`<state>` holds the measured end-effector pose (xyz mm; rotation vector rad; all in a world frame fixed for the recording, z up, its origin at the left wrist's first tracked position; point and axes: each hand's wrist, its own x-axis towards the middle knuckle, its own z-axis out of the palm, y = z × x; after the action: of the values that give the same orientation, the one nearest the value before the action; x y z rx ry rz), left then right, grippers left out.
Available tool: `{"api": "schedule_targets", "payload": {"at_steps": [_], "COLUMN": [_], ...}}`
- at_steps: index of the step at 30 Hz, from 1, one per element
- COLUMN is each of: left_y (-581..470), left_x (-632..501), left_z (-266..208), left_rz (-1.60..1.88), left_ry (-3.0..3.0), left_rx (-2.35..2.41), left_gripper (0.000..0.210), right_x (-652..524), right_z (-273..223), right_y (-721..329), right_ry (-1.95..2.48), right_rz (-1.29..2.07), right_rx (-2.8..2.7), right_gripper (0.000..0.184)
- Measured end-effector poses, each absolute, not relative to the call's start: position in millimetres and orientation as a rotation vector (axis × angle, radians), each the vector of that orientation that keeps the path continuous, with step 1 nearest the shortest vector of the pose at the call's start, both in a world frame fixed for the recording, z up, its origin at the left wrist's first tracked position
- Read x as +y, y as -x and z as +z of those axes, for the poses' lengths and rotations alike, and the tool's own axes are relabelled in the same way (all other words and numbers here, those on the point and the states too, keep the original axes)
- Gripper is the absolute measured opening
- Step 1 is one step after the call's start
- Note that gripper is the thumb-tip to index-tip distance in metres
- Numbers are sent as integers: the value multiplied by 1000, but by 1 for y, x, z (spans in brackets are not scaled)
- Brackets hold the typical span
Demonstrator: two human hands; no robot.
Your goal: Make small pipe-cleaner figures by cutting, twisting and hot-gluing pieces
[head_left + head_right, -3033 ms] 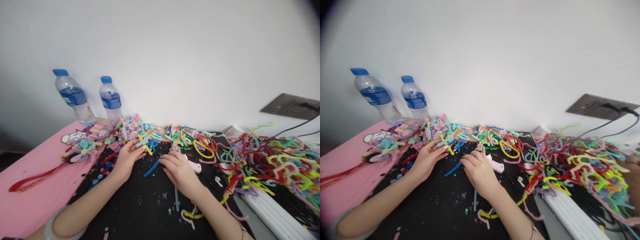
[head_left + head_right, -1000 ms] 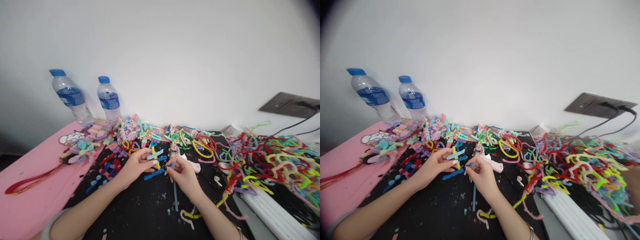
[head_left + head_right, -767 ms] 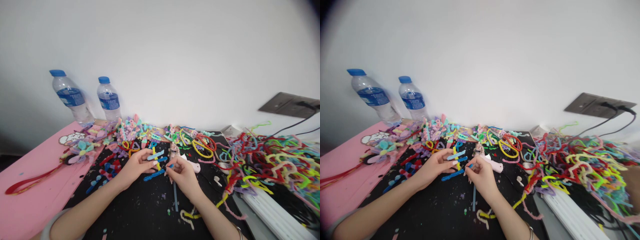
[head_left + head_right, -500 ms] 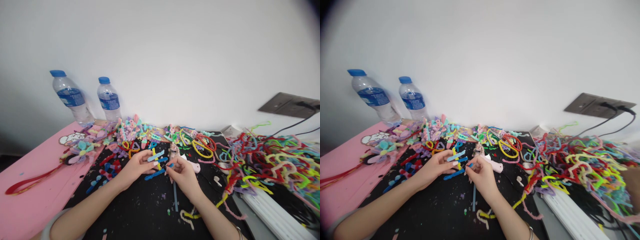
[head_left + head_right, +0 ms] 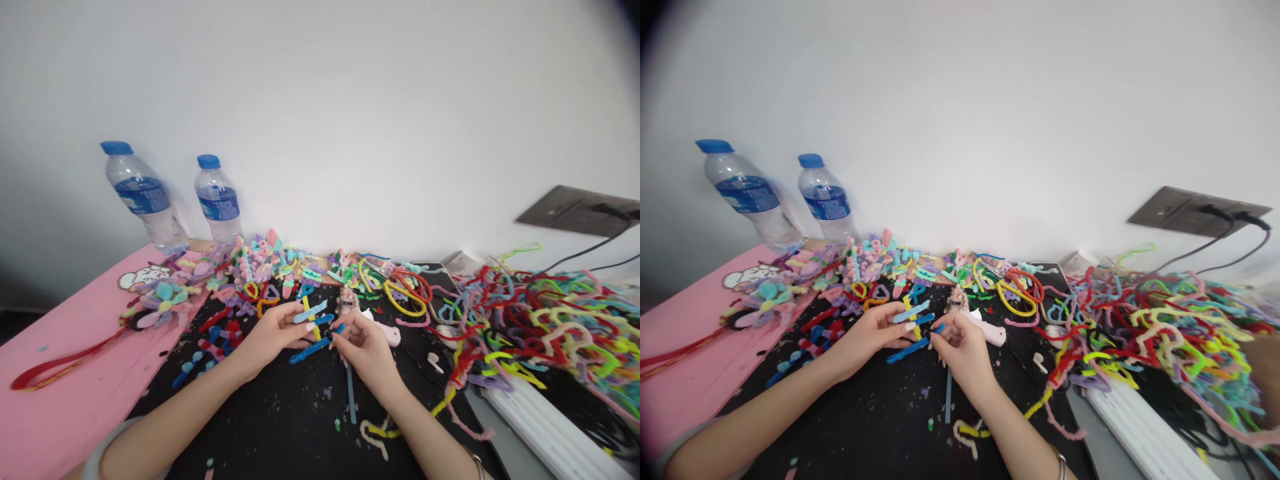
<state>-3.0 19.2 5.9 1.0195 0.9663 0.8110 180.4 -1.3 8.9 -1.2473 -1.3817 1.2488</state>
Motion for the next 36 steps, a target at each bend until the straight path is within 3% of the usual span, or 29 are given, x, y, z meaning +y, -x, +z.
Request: {"api": "schedule_targets", "payload": {"at_steps": [5,15,36], "left_y": [3,3,4], "left_x": [20,20,20], "left_z": [2,3,1], "left_rz": [858,851,836], "left_ry": [-1012,-1003,-1045], "left_rx": [954,938,920], "left_gripper": [28,31,28], "right_x": [-1,-4,-5], "right_z": [10,7,2], "right_y": [-182,-181,-182], "right_ry": [1223,1280,1349], "right_rz": [1185,1070,926], "right_rx": [-1442,-1639,-1694], "right_gripper": [19,8,17]}}
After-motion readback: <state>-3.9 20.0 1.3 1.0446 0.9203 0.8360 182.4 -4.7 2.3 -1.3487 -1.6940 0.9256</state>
